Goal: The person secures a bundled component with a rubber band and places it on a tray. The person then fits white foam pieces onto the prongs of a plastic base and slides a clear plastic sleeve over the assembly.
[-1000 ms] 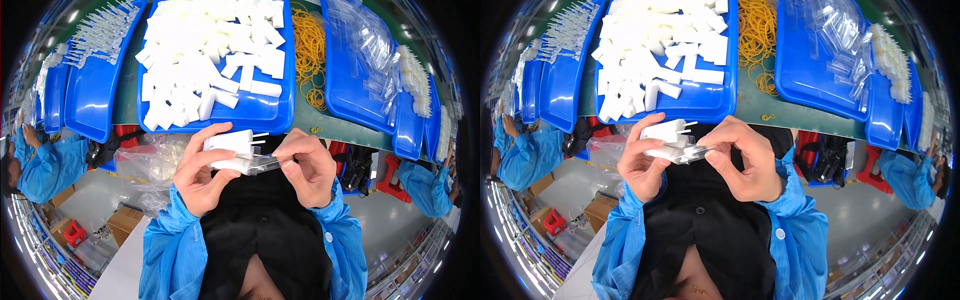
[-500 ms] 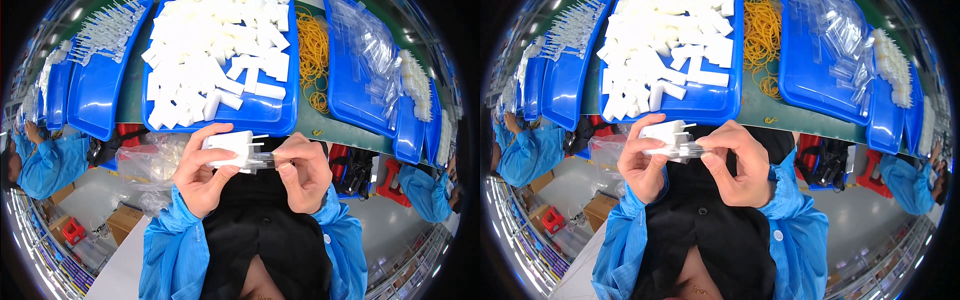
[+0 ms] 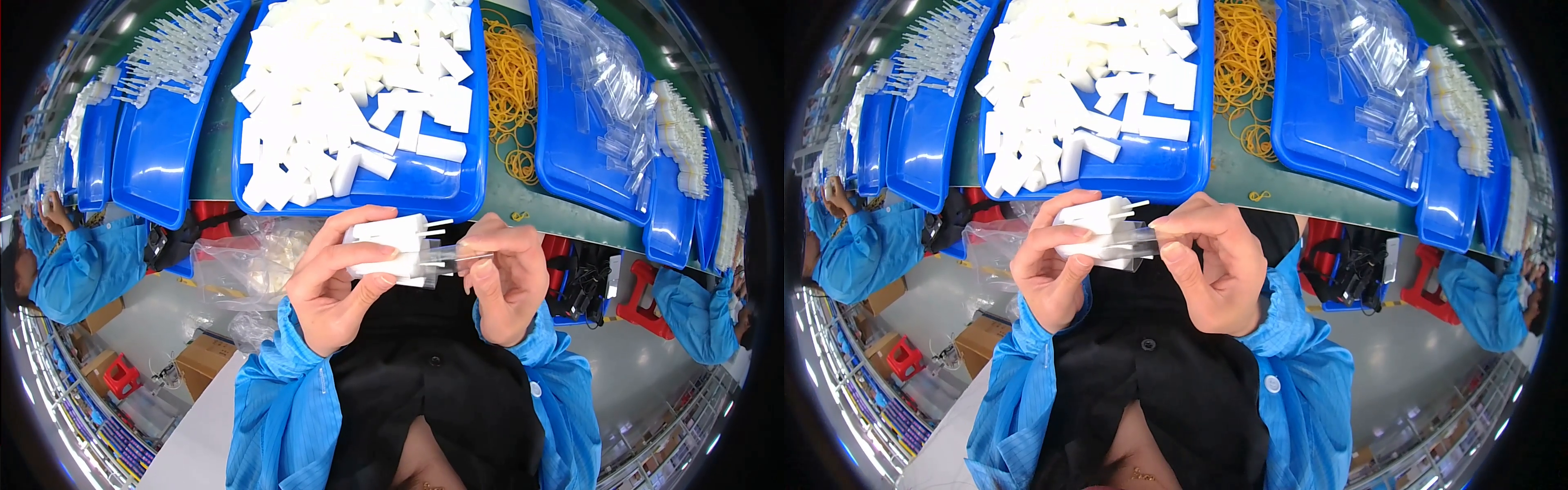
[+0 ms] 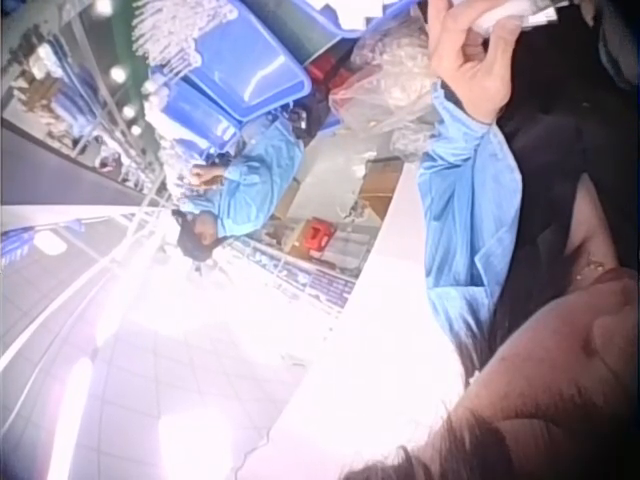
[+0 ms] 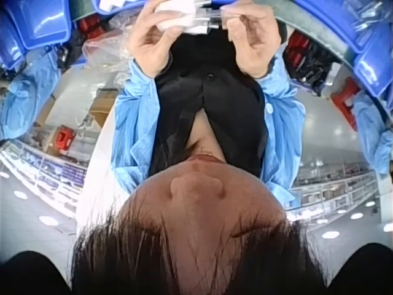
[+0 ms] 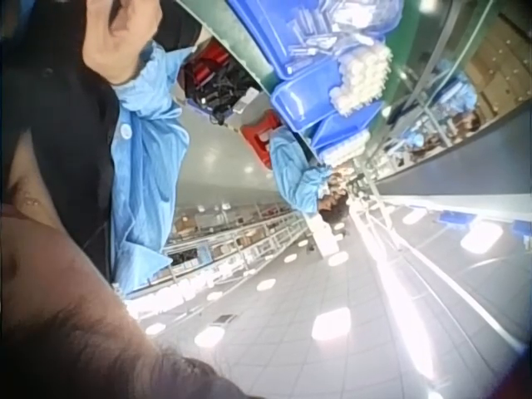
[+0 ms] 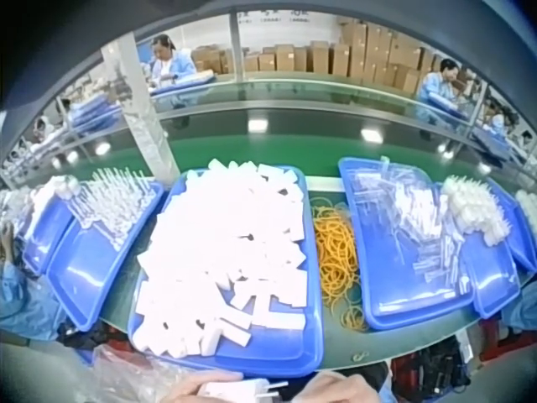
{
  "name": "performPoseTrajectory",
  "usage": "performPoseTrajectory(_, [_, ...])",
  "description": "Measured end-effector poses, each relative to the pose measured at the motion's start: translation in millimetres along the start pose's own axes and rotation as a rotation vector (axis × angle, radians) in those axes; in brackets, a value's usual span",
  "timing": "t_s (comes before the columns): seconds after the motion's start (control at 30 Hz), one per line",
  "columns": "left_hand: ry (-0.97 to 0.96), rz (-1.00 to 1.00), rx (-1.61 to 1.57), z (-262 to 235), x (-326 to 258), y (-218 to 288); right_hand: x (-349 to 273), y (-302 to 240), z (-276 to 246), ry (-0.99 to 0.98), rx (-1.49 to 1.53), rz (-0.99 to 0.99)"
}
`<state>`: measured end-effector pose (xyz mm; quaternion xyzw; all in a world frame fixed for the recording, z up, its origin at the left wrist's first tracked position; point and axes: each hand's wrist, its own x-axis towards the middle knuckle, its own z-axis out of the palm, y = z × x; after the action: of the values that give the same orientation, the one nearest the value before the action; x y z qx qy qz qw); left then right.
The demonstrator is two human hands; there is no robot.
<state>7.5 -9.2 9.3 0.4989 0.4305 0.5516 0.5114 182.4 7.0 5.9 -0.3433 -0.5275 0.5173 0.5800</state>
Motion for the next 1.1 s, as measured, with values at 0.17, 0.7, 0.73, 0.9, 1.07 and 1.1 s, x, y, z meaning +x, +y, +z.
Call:
performPoseTrajectory(0.17, [-0.059, 0.076, 0.161, -7.0, 0.3, 1.0, 8.7, -3.4, -14.0, -0.201, -0.288, -0.156])
performPoseTrajectory(0.7, [-0.139, -0.164, -0.18, -12.4, -2.2, 8.3, 5.3, -10.3, -18.9, -0.13, -0.095, 0.13])
performPoseTrajectory(0.73, [-0.14, -0.165, -0.181, -11.7, -2.1, 7.9, 5.4, -10.3, -18.8, -0.128, -0.096, 0.131])
performPoseTrajectory(0.9, [-0.1, -0.236, -0.324, -9.4, 1.2, 7.5, 12.0, -9.3, -24.4, -0.196, -0.293, 0.023])
performPoseTrajectory(1.07, [-0.104, -0.206, -0.427, -12.8, -0.1, -4.7, 17.1, -5.3, -31.9, -0.223, -0.362, -0.025])
performPoseTrajectory(1.1, [-0.095, -0.189, -0.404, -12.8, -0.3, -5.6, 15.9, -5.5, -30.1, -0.164, -0.336, 0.056])
